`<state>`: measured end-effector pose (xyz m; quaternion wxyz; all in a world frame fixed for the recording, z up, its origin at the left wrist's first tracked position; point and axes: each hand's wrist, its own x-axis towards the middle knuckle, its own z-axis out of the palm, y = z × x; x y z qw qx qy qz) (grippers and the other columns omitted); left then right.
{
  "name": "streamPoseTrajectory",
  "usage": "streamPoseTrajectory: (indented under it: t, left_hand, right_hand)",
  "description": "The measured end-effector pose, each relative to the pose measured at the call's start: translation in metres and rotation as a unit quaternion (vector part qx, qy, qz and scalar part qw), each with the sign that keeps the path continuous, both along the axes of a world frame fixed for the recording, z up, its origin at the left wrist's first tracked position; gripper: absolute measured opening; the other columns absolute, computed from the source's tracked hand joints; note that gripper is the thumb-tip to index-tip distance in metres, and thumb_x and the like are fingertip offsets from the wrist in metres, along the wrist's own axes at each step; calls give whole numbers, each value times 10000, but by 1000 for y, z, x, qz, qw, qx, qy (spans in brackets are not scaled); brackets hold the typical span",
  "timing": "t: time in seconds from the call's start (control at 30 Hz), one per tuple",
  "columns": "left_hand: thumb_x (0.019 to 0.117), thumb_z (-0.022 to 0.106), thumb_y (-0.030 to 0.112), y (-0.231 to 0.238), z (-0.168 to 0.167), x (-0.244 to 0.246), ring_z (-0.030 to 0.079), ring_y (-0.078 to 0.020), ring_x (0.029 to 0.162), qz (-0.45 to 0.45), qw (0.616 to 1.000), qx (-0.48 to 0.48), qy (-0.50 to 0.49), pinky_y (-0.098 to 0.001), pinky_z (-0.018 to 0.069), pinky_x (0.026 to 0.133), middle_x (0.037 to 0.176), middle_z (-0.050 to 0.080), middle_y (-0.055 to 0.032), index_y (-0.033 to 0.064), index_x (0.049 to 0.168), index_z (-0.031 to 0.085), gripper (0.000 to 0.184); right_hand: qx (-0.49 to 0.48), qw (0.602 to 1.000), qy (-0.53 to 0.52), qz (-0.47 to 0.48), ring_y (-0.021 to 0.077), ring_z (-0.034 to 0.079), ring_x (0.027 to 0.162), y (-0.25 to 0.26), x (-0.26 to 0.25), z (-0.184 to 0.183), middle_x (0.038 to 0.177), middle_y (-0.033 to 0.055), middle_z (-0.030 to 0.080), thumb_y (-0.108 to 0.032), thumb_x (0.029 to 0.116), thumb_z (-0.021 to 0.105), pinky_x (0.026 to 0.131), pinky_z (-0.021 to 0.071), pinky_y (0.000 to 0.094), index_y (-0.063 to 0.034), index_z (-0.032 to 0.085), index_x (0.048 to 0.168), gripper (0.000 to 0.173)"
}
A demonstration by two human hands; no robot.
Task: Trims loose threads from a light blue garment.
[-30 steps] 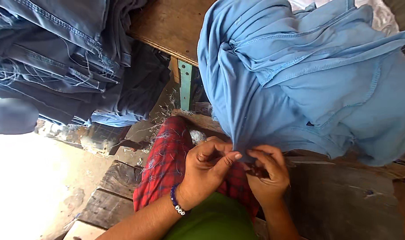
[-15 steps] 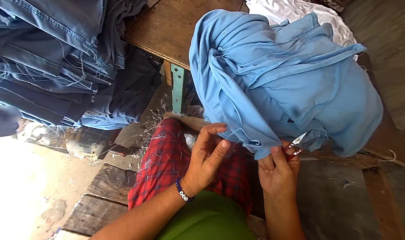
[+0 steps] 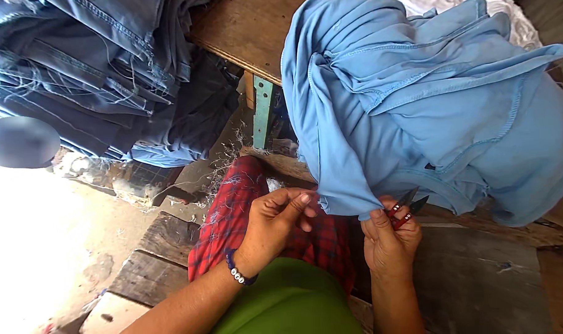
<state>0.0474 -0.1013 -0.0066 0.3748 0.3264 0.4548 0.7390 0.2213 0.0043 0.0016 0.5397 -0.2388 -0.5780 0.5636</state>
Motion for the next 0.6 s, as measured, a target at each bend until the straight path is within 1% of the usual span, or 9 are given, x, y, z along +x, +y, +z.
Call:
streamPoseTrajectory:
  t: [0.13, 0.2, 0.23, 0.3, 0.37, 0.4, 0.43, 0.53, 0.6]
  left_hand:
    - [1025, 583, 34, -4, -7, -5, 723, -110, 673, 16, 996, -39, 76, -254, 635, 625, 836, 749, -34, -44, 1209, 683, 223]
    - [1029, 573, 32, -3, -6, -4, 728, -111, 669, -26, 997, -65, 45, -256, 635, 646, 791, 745, -29, -6, 1055, 688, 124]
    - [1035, 547, 17, -2, -4, -3, 737, -119, 698, -56, 996, -69, -10, -268, 637, 686, 806, 746, -34, 16, 998, 661, 120]
    - [1062, 458, 10, -1, 7, -1, 747, -158, 806, -127, 975, -53, -172, -301, 637, 771, 935, 734, -80, 51, 994, 608, 169]
    - [1093, 420, 79, -1, 15, 0, 768, -200, 878, -170, 936, -13, -308, -301, 637, 784, 1024, 751, -131, 89, 1023, 607, 200]
    - [1099, 422, 105, -2, 18, 1, 769, -229, 921, -177, 921, 8, -347, -317, 637, 809, 1046, 749, -155, 91, 1018, 616, 211]
    - [1099, 425, 112, -2, 19, 3, 764, -270, 976, -174, 914, 29, -367, -354, 633, 856, 1073, 742, -182, 83, 1011, 617, 214]
    - [1085, 457, 91, 0, 14, 9, 734, -333, 1077, -128, 939, 79, -308, -437, 595, 965, 1108, 734, -208, 88, 971, 615, 195]
    - [1077, 484, 106, 0, 9, 11, 723, -298, 1095, -104, 959, 97, -247, -466, 564, 1014, 1089, 736, -152, 115, 972, 630, 180]
  right_hand:
    - [0, 1000, 4, 6, -31, 485, 552, -2, -2, -2, 858, -42, 666, -15, 941, 684, 487, 421, 126, -87, 702, 966, 78]
    - [3, 1000, 13, 3, -29, 485, 554, -2, -1, -2, 872, -39, 669, -12, 938, 687, 485, 423, 129, -84, 703, 960, 77]
    - [10, 1000, 10, 0, -29, 489, 560, -1, 0, -2, 879, -43, 671, -15, 936, 690, 489, 426, 130, -89, 705, 964, 80]
    - [46, 999, -24, -14, -31, 528, 608, 1, 3, -5, 904, -64, 682, -37, 939, 699, 530, 454, 134, -110, 714, 987, 89]
    - [118, 986, -114, -35, -39, 587, 761, 4, 6, -9, 954, -85, 671, -80, 967, 680, 665, 502, 129, -109, 706, 1019, 64]
    - [154, 972, -170, -44, -25, 611, 872, 5, 8, -10, 975, -59, 659, -104, 983, 661, 780, 528, 140, -66, 697, 1018, 63]
    - [177, 958, -220, -52, -8, 607, 929, 4, 9, -9, 988, -16, 642, -133, 1002, 634, 834, 523, 146, -14, 691, 1019, 133]
    - [203, 928, -306, -61, -1, 588, 953, -3, 12, -3, 1017, 39, 612, -330, 1059, 542, 833, 505, 138, 44, 682, 1120, 404]
    - [235, 915, -319, -70, -15, 575, 897, -10, 13, 4, 959, 30, 593, -371, 1065, 539, 783, 488, 118, 20, 680, 1066, 415]
